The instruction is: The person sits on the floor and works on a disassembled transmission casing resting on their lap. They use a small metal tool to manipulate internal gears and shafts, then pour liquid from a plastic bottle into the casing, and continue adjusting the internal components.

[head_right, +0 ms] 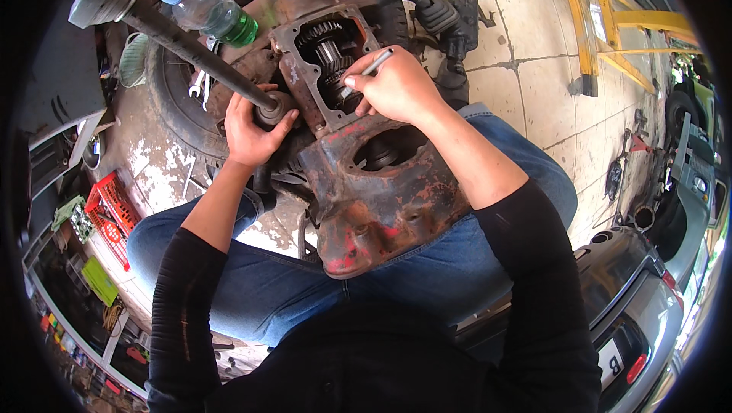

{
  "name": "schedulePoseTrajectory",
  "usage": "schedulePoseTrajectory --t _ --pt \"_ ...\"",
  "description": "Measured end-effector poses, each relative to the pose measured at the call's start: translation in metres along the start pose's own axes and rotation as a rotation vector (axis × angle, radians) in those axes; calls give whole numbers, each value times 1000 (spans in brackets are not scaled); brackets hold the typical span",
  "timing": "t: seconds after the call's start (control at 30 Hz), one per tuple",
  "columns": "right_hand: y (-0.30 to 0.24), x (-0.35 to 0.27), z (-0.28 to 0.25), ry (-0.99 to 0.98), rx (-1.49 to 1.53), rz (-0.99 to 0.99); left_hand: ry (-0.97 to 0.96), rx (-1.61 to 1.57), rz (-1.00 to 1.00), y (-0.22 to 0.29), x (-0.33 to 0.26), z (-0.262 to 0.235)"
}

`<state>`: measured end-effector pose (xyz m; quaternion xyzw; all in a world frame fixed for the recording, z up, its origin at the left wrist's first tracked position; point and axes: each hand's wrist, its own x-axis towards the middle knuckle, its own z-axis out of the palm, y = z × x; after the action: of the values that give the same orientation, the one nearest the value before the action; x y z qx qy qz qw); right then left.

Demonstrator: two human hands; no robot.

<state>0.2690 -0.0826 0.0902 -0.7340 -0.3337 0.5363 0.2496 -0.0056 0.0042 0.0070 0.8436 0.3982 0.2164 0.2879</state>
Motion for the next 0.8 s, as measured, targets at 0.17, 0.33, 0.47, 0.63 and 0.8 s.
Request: schedulePoseTrajectory --t 0.17,0.33,0.47,0.63,0.8 --pt "-4 -9 3 141 -402 -16 -6 -14 7 -1 1 0" --pt "-1 -18 16 71 -495 -126 5 -10 -3 0 1 0" --pt "-4 -7 3 96 -286 22 0 -2 9 0 0 0" --pt "15 -14 16 133 -485 -206 -1 -13 25 3 2 0" --pt "-10 -13 10 55 -155 30 -2 -10 11 3 1 -1"
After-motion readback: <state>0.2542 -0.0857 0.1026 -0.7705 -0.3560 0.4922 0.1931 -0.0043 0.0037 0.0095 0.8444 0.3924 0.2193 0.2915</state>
